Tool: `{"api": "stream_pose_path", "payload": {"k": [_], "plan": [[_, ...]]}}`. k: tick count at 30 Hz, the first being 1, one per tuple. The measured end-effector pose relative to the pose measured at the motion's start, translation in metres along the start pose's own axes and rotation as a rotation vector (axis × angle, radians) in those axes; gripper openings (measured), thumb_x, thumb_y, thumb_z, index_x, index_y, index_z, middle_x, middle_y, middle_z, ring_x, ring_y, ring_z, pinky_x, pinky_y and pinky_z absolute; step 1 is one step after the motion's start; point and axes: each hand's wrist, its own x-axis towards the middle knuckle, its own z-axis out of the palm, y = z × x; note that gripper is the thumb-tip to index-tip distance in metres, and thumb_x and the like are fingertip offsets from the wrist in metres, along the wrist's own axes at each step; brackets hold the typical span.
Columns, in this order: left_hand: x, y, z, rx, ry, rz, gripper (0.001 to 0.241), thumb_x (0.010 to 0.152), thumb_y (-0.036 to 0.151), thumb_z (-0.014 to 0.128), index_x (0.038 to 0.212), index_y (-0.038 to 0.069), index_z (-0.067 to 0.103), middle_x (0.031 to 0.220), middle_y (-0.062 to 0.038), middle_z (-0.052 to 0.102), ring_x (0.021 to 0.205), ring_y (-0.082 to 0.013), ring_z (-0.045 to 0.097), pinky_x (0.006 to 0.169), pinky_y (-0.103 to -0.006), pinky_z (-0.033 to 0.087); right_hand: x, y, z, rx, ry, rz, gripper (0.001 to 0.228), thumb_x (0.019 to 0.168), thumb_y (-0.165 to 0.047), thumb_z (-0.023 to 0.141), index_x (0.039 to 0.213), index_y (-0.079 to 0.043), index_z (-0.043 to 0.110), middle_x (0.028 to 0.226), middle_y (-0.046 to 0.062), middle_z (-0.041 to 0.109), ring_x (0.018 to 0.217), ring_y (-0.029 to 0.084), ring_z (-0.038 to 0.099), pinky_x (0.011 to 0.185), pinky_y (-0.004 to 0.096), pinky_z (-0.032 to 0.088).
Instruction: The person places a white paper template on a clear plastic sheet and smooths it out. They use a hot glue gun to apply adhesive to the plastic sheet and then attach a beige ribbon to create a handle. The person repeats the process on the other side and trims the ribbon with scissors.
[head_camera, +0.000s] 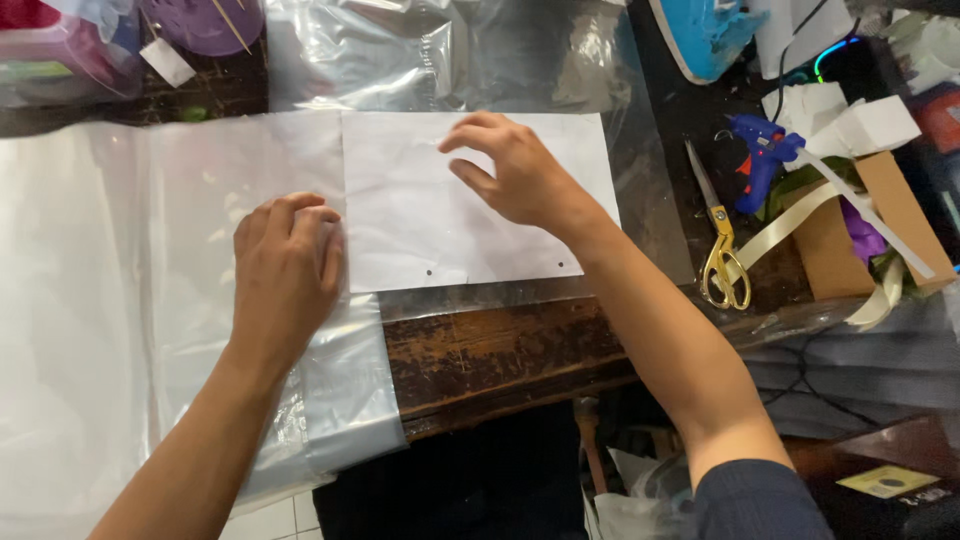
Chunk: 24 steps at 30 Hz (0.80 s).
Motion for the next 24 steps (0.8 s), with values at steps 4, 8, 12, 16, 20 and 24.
{"api": "stream_pose_path", "payload": {"k": [4,8,12,16,20,24], "plan": [[0.003,-0.003,-0.004,-0.121,0.025,0.099,0.026,0.099,0.004,0.071,0.125,0.002,0.070,0.138,-0.019,0.067,0.124,-0.0416,0.061,0.114,-0.0522,0.045,0.054,0.037,0.041,-0.011,-0.053,0.108,0.015,0.102,-0.013,0.067,0.114,-0.015,0.076,0.145,0.012,0.064,0.136,0.033,0.060,0.112,0.052,0.045],[0.006,-0.004,-0.006,-0.146,0.013,0.091,0.024,0.100,0.007,0.071,0.124,0.005,0.069,0.137,-0.015,0.066,0.123,-0.0387,0.061,0.113,-0.0521,0.045,0.067,0.049,0.061,-0.042,-0.014,0.207,0.031,0.090,-0.011,0.056,0.115,-0.023,0.069,0.147,0.004,0.059,0.145,0.029,0.050,0.115,0.055,0.028],[0.007,-0.003,-0.008,-0.169,-0.005,0.083,0.021,0.103,0.007,0.070,0.123,0.006,0.068,0.134,-0.014,0.064,0.120,-0.0378,0.061,0.112,-0.0520,0.045,0.070,0.046,0.061,-0.029,-0.085,0.244,0.045,0.084,-0.006,0.045,0.116,-0.026,0.069,0.154,0.005,0.054,0.150,0.031,0.042,0.119,0.057,0.022],[0.007,-0.003,-0.007,-0.180,0.002,0.088,0.020,0.102,0.005,0.070,0.121,0.006,0.068,0.134,-0.014,0.065,0.120,-0.0382,0.061,0.111,-0.0508,0.047,0.066,0.041,0.055,-0.013,-0.117,0.227,0.043,0.083,0.001,0.046,0.108,-0.024,0.070,0.154,0.007,0.055,0.152,0.032,0.041,0.120,0.060,0.023],[0.005,-0.004,-0.007,-0.150,-0.003,0.090,0.021,0.103,0.008,0.072,0.123,0.006,0.069,0.135,-0.014,0.064,0.120,-0.0379,0.061,0.113,-0.0512,0.047,0.067,0.042,0.051,-0.001,-0.101,0.232,0.036,0.087,-0.004,0.047,0.110,-0.021,0.068,0.155,0.009,0.056,0.147,0.033,0.047,0.115,0.056,0.030],[0.006,-0.003,-0.013,-0.149,-0.042,0.169,0.026,0.101,0.014,0.077,0.124,0.005,0.073,0.139,-0.014,0.068,0.127,-0.0341,0.064,0.120,-0.0548,0.040,0.051,0.037,0.006,-0.036,-0.257,0.173,0.016,0.102,-0.007,0.063,0.115,-0.012,0.071,0.150,0.016,0.061,0.136,0.034,0.061,0.112,0.043,0.045]]}}
